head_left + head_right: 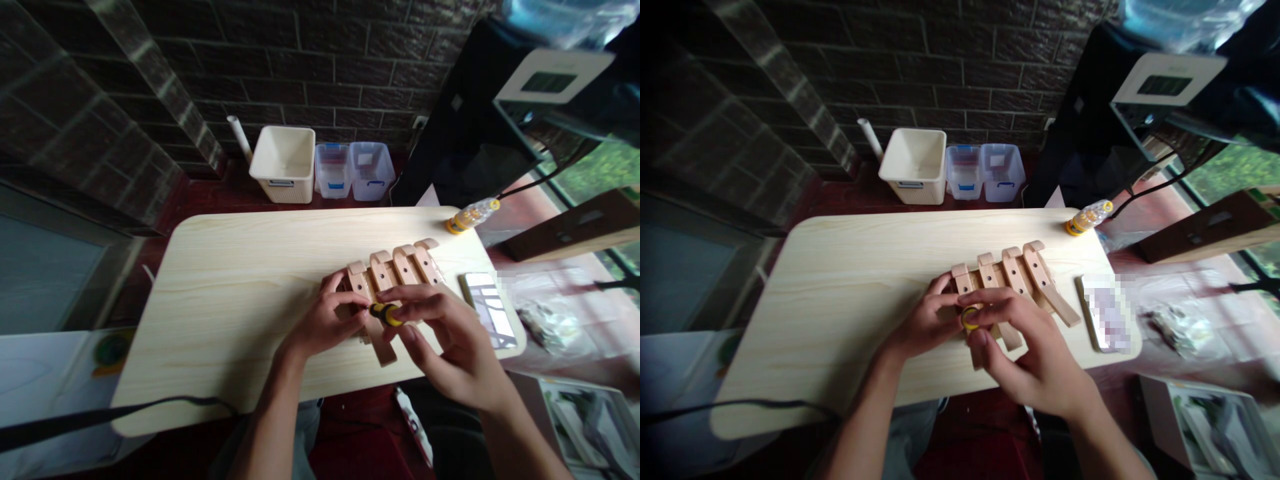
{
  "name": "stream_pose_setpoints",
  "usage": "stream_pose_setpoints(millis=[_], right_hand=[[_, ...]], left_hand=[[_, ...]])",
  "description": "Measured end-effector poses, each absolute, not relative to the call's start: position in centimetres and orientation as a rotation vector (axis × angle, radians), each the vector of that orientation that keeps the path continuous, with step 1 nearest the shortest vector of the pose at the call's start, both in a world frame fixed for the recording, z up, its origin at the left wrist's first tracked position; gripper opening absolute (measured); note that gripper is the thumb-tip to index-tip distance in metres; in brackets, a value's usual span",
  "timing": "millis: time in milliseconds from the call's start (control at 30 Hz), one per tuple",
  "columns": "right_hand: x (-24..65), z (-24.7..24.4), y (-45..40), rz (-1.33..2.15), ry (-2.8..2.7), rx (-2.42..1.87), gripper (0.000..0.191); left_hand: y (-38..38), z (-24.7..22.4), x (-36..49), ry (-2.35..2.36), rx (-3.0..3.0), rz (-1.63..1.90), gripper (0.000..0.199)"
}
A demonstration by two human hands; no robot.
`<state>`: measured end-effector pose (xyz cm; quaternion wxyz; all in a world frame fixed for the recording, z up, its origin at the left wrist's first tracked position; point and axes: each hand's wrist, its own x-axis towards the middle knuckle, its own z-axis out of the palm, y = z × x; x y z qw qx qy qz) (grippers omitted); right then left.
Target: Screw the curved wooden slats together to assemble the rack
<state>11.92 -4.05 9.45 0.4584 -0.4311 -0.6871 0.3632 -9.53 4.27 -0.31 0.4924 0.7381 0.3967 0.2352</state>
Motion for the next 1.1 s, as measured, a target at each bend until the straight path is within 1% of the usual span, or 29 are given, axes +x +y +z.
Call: stream_pose_setpoints(millis=[333, 633, 867, 1000, 1100], right_hand=[[12.1, 9.3, -3.5, 0.876, -1.717, -1.002, 0.026], [12.2, 8.8, -3.8, 0.866, -1.687, -1.016, 0.03], [12.3, 8.7, -4.3, 0.985, -1.624, -1.048, 0.035], [12.2, 8.4, -4.2, 0.979, -1.634, -1.042, 0.035], [12.0, 8.2, -3.9, 0.98, -1.612, -1.028, 0.034]], left_hand=[[4.2, -0.5, -9.5, 0.973, 1.795, 0.565, 0.023], [4.1, -0.3, -9.5, 0.989, 1.856, 0.599, 0.019], [4.0, 0.2, -9.8, 0.971, 1.871, 0.552, 0.022], [4.0, 0.1, -9.9, 0.964, 1.843, 0.546, 0.027], [4.0, 0.2, -9.8, 0.965, 1.813, 0.548, 0.026]])
